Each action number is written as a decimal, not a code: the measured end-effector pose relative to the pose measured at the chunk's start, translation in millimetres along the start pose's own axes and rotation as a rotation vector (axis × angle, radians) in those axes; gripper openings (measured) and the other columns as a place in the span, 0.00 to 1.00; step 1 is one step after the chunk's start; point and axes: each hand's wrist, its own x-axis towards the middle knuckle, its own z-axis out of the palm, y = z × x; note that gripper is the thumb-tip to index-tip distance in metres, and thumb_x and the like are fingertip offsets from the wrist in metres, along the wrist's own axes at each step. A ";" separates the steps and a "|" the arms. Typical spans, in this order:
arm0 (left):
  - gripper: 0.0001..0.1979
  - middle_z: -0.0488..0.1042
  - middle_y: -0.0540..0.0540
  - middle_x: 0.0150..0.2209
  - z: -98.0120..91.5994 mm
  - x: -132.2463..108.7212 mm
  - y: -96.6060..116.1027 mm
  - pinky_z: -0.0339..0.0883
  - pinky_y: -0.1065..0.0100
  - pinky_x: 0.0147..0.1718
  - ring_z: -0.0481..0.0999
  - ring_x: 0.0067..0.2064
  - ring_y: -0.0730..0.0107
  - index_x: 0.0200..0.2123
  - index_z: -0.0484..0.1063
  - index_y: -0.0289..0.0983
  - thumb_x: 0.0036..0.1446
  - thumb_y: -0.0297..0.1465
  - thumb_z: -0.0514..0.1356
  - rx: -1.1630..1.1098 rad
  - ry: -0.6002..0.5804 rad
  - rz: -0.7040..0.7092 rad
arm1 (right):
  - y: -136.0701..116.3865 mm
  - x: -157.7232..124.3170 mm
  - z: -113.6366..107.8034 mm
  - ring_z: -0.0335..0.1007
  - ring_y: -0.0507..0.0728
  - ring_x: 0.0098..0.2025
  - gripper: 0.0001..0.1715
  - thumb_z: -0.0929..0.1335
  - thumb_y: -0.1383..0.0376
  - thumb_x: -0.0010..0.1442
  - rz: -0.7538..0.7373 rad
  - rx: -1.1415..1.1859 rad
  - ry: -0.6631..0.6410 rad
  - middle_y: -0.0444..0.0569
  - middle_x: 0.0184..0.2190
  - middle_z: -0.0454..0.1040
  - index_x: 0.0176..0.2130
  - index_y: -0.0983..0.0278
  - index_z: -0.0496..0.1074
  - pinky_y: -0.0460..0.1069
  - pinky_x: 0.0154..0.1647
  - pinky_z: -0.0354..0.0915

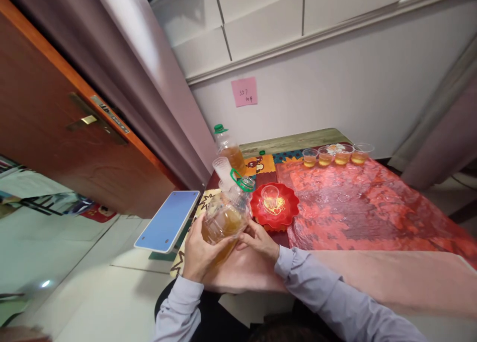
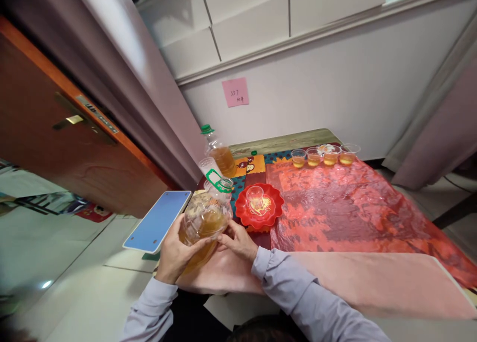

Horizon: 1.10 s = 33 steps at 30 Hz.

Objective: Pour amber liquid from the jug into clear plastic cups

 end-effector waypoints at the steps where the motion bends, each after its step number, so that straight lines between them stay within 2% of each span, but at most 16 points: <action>1: 0.48 0.80 0.35 0.59 -1.0 1.8 0.6 0.73 0.44 0.62 0.80 0.61 0.43 0.63 0.71 0.39 0.42 0.55 0.76 0.017 -0.020 0.003 | 0.7 -0.9 0.9 0.80 0.65 0.53 0.48 0.77 0.37 0.59 -0.003 0.010 -0.003 0.56 0.57 0.77 0.65 0.58 0.67 0.55 0.44 0.81; 5: 0.50 0.78 0.33 0.62 -3.9 6.6 1.9 0.71 0.44 0.65 0.78 0.64 0.41 0.65 0.71 0.39 0.41 0.54 0.76 0.097 -0.095 0.007 | 4.2 -5.2 5.6 0.79 0.66 0.54 0.53 0.78 0.37 0.57 0.015 0.058 -0.039 0.56 0.57 0.77 0.68 0.58 0.63 0.56 0.44 0.81; 12: 0.51 0.75 0.33 0.67 -6.5 10.8 7.0 0.69 0.45 0.65 0.75 0.67 0.41 0.68 0.68 0.41 0.44 0.55 0.74 0.205 -0.183 0.017 | 6.0 -9.0 10.8 0.82 0.63 0.50 0.50 0.77 0.35 0.58 0.070 0.106 -0.061 0.56 0.55 0.78 0.65 0.59 0.66 0.60 0.50 0.81; 18: 0.51 0.77 0.32 0.65 -8.0 17.4 17.1 0.71 0.43 0.63 0.78 0.65 0.38 0.67 0.70 0.39 0.43 0.56 0.75 0.278 -0.198 0.020 | 8.2 -8.8 10.2 0.84 0.61 0.44 0.51 0.76 0.33 0.57 0.094 0.127 -0.076 0.57 0.52 0.80 0.64 0.62 0.68 0.61 0.50 0.81; 23: 0.48 0.79 0.34 0.63 -8.9 22.9 20.7 0.74 0.47 0.59 0.80 0.62 0.40 0.65 0.72 0.40 0.43 0.55 0.75 0.293 -0.210 0.052 | 11.3 -7.8 10.4 0.84 0.62 0.45 0.50 0.76 0.34 0.59 0.101 0.153 -0.047 0.55 0.50 0.81 0.65 0.62 0.67 0.61 0.49 0.81; 28: 0.51 0.78 0.34 0.64 -8.4 26.1 21.3 0.74 0.48 0.60 0.79 0.64 0.40 0.66 0.71 0.39 0.42 0.55 0.75 0.322 -0.239 0.028 | 9.3 -7.5 10.7 0.85 0.60 0.41 0.51 0.76 0.33 0.58 0.115 0.149 -0.054 0.55 0.47 0.82 0.64 0.63 0.68 0.60 0.48 0.81; 33: 0.50 0.80 0.35 0.62 -6.6 28.5 22.4 0.76 0.51 0.56 0.81 0.61 0.41 0.65 0.72 0.41 0.41 0.55 0.76 0.384 -0.219 0.044 | 7.3 -8.6 11.4 0.85 0.61 0.41 0.52 0.75 0.31 0.56 0.131 0.161 -0.046 0.53 0.44 0.82 0.64 0.62 0.69 0.60 0.48 0.81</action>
